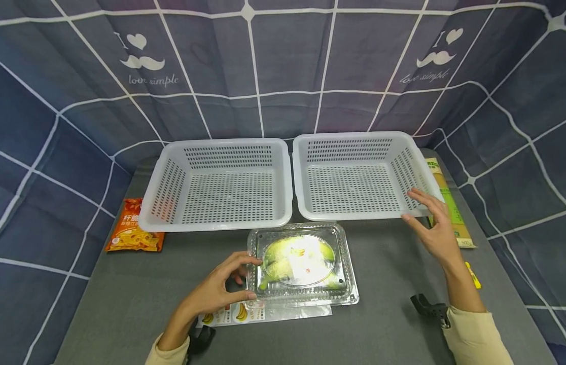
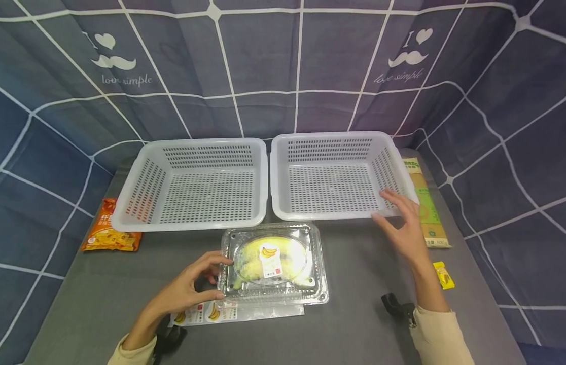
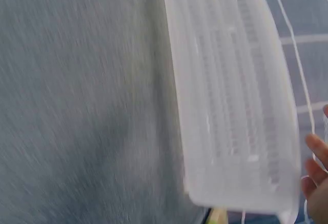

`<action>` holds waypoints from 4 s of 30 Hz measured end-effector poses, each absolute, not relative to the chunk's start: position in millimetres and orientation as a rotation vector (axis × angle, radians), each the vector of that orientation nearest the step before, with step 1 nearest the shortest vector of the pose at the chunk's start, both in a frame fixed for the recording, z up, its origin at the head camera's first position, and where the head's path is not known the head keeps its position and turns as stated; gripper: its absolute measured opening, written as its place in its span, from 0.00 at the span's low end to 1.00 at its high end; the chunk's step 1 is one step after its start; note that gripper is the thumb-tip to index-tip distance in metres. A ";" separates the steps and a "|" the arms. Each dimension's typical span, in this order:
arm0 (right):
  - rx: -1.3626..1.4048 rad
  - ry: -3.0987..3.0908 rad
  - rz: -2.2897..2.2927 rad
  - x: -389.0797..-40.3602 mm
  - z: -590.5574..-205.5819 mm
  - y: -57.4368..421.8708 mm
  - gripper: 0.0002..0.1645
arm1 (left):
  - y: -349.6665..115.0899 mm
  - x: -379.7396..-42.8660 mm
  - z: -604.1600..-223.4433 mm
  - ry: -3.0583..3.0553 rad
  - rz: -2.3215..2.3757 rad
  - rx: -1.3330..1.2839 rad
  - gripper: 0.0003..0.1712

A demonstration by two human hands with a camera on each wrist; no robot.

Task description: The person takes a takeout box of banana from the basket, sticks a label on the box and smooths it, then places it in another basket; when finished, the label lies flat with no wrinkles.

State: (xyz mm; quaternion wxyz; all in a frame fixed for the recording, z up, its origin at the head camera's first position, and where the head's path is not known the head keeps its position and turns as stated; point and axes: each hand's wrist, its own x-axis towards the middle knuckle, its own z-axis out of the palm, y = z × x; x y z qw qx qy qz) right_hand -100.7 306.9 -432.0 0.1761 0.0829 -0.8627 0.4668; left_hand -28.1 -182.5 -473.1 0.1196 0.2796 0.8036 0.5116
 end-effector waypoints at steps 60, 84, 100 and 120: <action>-0.093 -2.715 1.159 -127.3 -445.8 332.4 0.50 | -193.1 -12.9 -460.4 1.970 1.767 0.775 0.24; -0.086 -2.698 1.153 -126.2 -445.3 334.7 0.51 | -202.1 -71.1 -372.3 2.014 1.717 0.956 0.28; -0.056 -2.680 1.174 -126.8 -448.9 338.9 0.51 | -144.9 -191.4 -333.2 1.924 1.673 0.800 0.28; -0.048 -2.674 1.169 -126.6 -448.9 338.2 0.50 | -65.0 -278.3 -371.8 2.016 1.560 0.691 0.29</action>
